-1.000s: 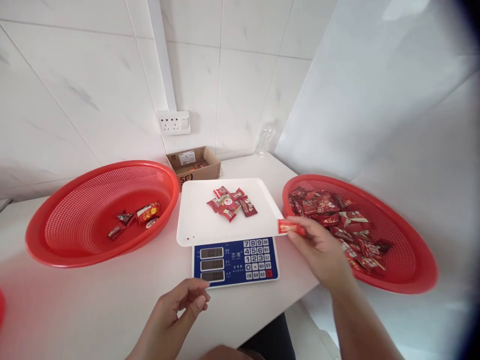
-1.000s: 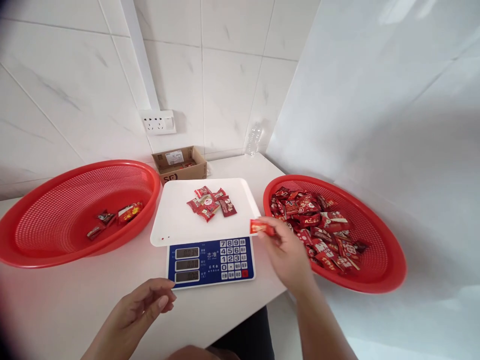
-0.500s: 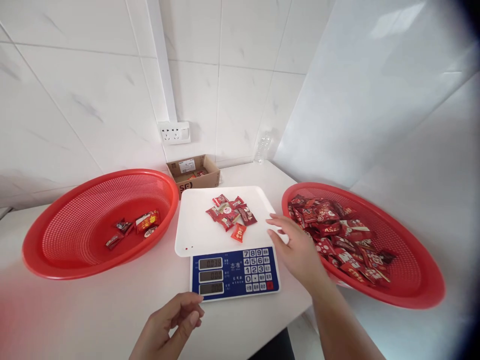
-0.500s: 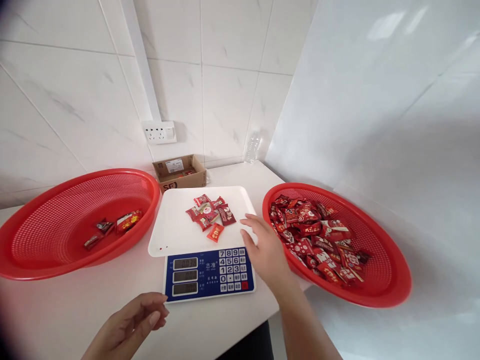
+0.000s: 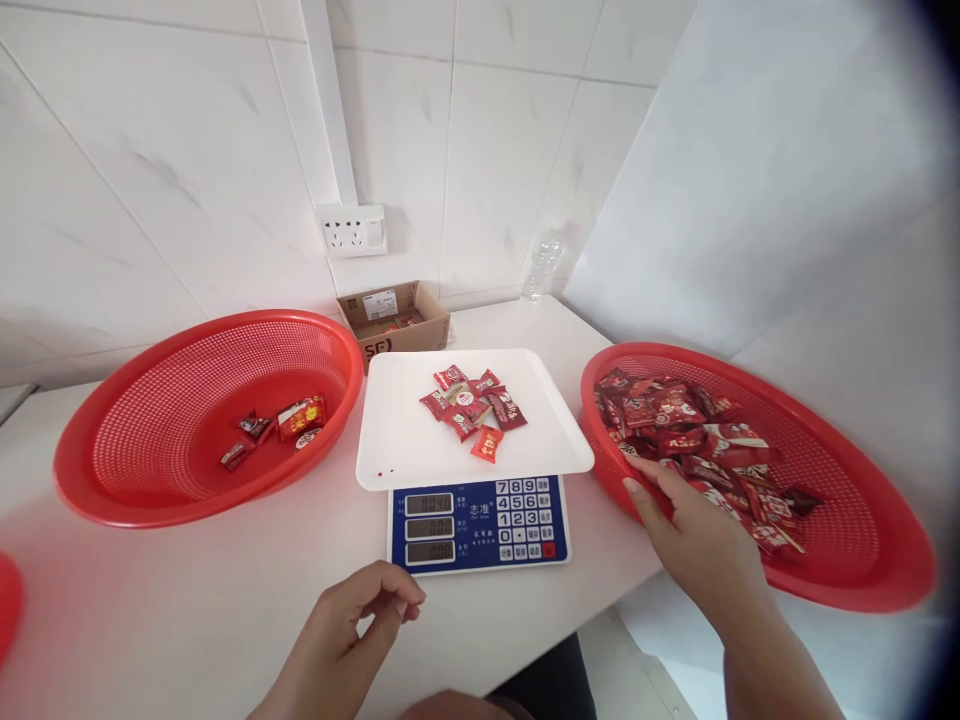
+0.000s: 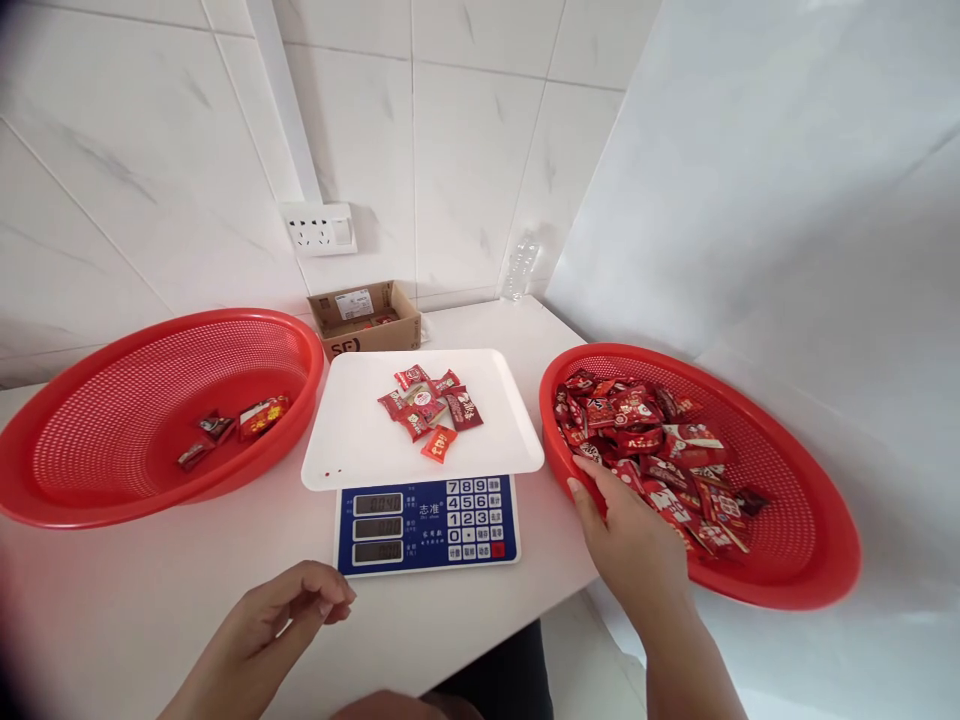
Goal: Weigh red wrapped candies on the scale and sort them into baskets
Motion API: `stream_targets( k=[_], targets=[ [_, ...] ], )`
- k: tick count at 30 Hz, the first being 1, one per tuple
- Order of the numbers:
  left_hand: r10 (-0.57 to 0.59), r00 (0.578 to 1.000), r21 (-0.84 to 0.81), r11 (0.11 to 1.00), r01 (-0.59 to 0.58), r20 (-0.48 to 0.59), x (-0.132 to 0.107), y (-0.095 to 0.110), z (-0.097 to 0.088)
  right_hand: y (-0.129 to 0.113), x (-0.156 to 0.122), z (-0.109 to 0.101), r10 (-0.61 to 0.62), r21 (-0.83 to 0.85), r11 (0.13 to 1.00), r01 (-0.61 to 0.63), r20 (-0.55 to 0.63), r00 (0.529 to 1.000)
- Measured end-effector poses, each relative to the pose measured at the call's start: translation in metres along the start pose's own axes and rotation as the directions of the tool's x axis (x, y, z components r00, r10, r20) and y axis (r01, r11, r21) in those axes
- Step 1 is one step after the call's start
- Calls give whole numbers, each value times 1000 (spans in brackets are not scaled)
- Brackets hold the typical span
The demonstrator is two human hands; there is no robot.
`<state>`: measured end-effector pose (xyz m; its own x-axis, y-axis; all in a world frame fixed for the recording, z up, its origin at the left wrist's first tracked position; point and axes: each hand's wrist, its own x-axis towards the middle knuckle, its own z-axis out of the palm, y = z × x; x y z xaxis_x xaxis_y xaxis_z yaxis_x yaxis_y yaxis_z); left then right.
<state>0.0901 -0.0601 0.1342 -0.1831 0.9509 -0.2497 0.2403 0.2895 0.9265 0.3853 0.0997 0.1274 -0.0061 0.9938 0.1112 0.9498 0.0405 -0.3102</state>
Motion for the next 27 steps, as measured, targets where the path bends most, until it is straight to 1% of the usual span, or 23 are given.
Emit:
stream_targets(
  k=[3,7,10,15,20,22,23,24,26,27],
  targets=[
    [-1,1000,21,1000,0,11,0,0,0,-2,1,-1,-11,-32,999,11,-9,1000],
    [-8,1000,28,1000,9,-21,1,4,3,-3,1,-1,-17,-42,999,16,-39,999],
    [0,1000,24,1000,1,-22,1,5,6,-4,-1,1,-15,-45,999,13,-54,998],
    [20,1000,8,1000,-20,-8,4,0,7,-7,-1,3,3,-89,996,-7,-37,999],
    [35,999,-15,999,-35,1,7,-6,7,-1,0,3,-7,-111,994,3,-36,999],
    [42,999,-7,999,-42,10,7,-8,7,-2,0,4,-76,-96,993,70,-53,996],
    [45,999,-1,999,-45,17,8,-8,7,-5,0,4,-140,-85,987,134,-77,987],
    [47,999,3,999,-47,23,8,-9,7,-11,-1,5,-224,-71,974,217,-105,969],
    [48,998,1,999,-48,31,8,-11,7,-29,-3,6,-406,-34,913,406,-131,904],
    [49,998,-4,999,-49,33,8,-12,7,-41,-5,7,-488,-5,871,491,-116,865]
  ],
)
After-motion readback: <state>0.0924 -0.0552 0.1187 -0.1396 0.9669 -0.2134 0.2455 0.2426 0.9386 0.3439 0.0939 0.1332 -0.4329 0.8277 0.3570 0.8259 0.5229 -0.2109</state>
